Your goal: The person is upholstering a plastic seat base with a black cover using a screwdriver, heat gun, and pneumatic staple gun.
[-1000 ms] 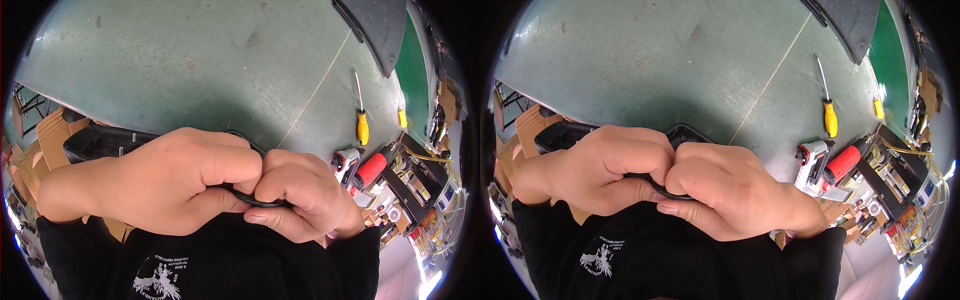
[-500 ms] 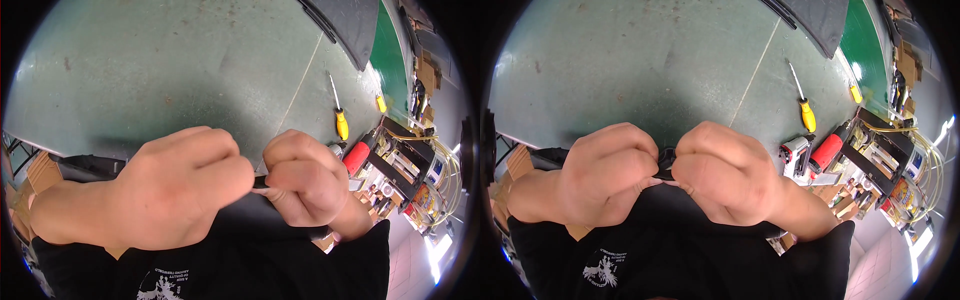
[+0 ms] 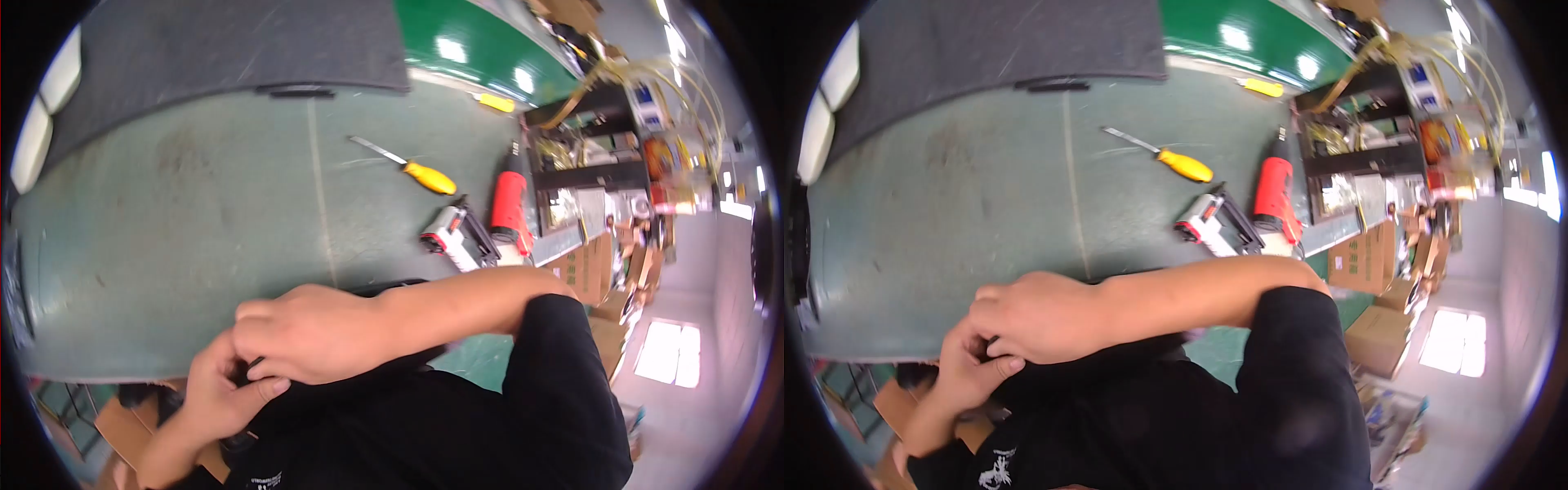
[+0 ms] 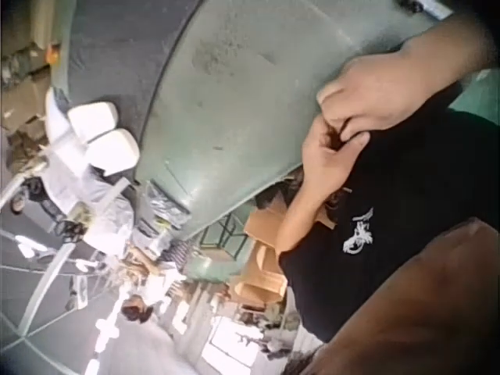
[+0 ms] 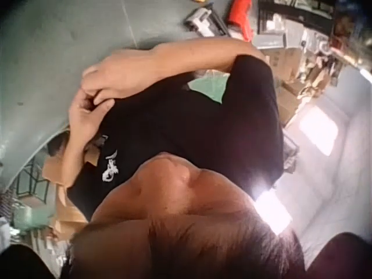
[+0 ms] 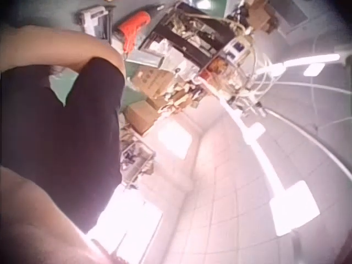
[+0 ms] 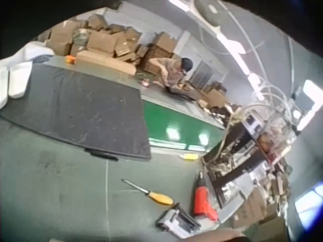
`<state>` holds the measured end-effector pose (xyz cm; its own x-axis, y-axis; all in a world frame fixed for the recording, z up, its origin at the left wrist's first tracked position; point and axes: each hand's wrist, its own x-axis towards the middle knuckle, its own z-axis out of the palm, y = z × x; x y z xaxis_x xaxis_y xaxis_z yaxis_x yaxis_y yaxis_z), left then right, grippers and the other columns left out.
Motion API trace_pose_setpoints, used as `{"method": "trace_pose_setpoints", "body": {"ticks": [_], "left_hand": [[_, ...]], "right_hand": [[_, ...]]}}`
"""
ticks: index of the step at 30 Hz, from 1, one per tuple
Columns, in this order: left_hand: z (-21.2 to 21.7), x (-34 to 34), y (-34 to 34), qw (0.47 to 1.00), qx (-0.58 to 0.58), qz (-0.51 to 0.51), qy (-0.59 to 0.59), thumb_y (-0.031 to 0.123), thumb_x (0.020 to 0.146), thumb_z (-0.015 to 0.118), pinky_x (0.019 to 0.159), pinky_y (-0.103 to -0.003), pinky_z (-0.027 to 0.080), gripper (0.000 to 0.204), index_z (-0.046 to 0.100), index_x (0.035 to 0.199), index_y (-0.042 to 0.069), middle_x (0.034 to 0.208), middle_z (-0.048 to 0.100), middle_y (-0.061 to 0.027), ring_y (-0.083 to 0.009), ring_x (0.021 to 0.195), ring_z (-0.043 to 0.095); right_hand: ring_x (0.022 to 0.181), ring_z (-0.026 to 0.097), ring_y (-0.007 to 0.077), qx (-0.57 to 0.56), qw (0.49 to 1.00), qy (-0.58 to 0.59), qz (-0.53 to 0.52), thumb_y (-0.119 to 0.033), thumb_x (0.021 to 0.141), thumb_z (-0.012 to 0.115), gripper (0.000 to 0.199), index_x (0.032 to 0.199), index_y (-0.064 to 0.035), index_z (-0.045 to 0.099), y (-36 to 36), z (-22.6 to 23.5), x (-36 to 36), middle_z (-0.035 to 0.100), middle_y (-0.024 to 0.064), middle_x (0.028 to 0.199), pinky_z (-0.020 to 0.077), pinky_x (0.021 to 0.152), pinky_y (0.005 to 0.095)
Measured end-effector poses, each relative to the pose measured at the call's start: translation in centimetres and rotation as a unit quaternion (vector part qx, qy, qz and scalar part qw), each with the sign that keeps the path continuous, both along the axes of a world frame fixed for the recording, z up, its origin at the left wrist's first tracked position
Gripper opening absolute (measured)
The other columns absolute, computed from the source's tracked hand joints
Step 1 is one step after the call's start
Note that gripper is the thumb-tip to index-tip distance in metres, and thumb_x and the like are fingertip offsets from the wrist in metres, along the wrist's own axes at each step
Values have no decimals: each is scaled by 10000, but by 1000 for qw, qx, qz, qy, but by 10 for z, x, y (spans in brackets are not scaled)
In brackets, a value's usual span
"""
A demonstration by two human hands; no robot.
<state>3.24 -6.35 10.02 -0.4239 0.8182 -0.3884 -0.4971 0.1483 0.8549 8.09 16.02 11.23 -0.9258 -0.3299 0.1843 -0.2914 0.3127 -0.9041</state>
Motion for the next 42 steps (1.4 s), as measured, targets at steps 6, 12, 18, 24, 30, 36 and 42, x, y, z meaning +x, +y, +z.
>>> {"method": "trace_pose_setpoints", "body": {"ticks": [6,12,18,24,30,36,42], "left_hand": [[-6,29,6,963,-2,165,212,-30,969,761,862,-249,507,133,633,987,-1,1010,689,-20,-80,932,617],[-29,-25,32,920,-11,344,186,98,1032,716,652,-238,410,156,603,925,93,850,582,49,-49,739,501],[-43,-36,36,909,89,388,123,113,1062,678,724,-244,500,74,648,999,88,897,678,16,-84,789,622],[-54,-25,44,916,175,354,79,117,1090,634,851,-295,544,67,639,1048,65,958,701,-14,-118,882,657],[-52,-26,43,932,176,317,9,175,1104,618,825,-282,527,84,633,1072,98,956,686,13,-111,886,654],[-60,-32,35,942,131,307,13,234,1102,628,710,-258,474,111,640,1074,127,926,690,42,-77,804,633],[-25,-18,26,969,107,224,-2,307,1040,729,772,-309,522,306,624,1218,81,1090,694,-15,-123,938,657]], "right_hand": [[889,615,305,186,960,210,14,-234,903,728,192,930,-87,607,20,17,5,569,75,898,493,806,431],[1110,666,379,338,858,176,-344,23,789,743,354,1129,-61,692,167,3,102,686,143,1161,549,968,450],[1326,524,501,507,707,-166,-465,90,753,614,661,1406,16,547,331,-52,271,574,287,1377,444,1141,504],[1273,554,510,495,718,-125,-473,42,801,698,670,1433,-18,485,365,-120,304,557,283,1408,501,1044,529],[1083,631,552,458,717,-117,-511,-96,853,721,475,1308,-28,602,387,-140,278,712,287,1126,533,933,529],[866,715,282,225,716,-166,-640,-186,978,724,271,1161,2,656,327,-52,262,735,134,972,565,784,403],[855,669,141,43,877,-146,-455,-128,1050,640,136,1117,-21,691,193,71,272,709,53,994,539,764,293]]}}
